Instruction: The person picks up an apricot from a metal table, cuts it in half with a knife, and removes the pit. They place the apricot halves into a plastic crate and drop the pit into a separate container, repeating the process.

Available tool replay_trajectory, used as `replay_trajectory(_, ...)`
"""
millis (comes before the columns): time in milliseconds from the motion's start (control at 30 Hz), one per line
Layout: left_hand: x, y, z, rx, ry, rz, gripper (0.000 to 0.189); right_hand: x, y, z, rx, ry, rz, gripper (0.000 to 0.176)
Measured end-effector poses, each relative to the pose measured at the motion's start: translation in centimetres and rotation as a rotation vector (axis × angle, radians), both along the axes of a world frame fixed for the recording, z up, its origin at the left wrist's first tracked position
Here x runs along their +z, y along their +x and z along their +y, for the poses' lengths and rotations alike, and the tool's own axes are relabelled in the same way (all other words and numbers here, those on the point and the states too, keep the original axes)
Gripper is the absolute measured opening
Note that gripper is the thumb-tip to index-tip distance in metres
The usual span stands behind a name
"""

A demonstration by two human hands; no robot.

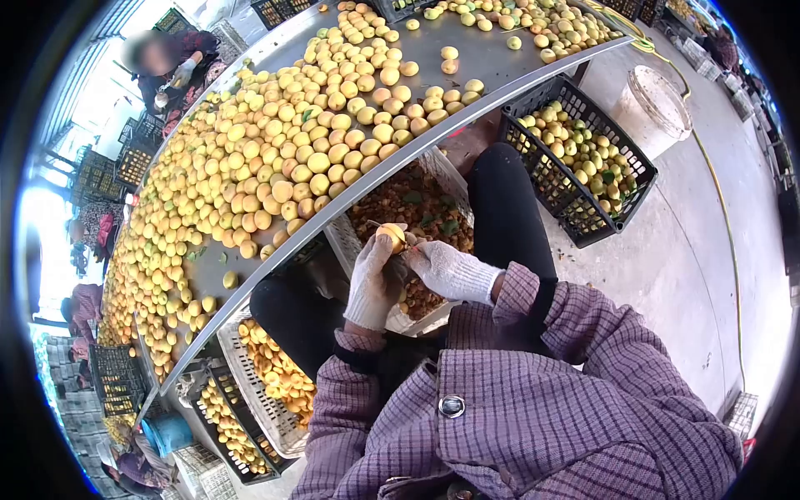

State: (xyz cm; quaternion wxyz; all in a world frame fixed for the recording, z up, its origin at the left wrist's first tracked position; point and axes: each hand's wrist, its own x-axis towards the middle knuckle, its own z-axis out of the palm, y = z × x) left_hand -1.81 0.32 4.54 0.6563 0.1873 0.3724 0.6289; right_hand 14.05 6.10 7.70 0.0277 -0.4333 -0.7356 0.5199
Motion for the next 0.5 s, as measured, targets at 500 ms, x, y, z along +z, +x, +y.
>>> replay_trajectory(500, -1.7, -0.5, 1.0, -0.016, -0.024, 0.015, 0.037, 0.2, 0.4, 0.4, 0.048, 0.031, -0.023, 0.043)
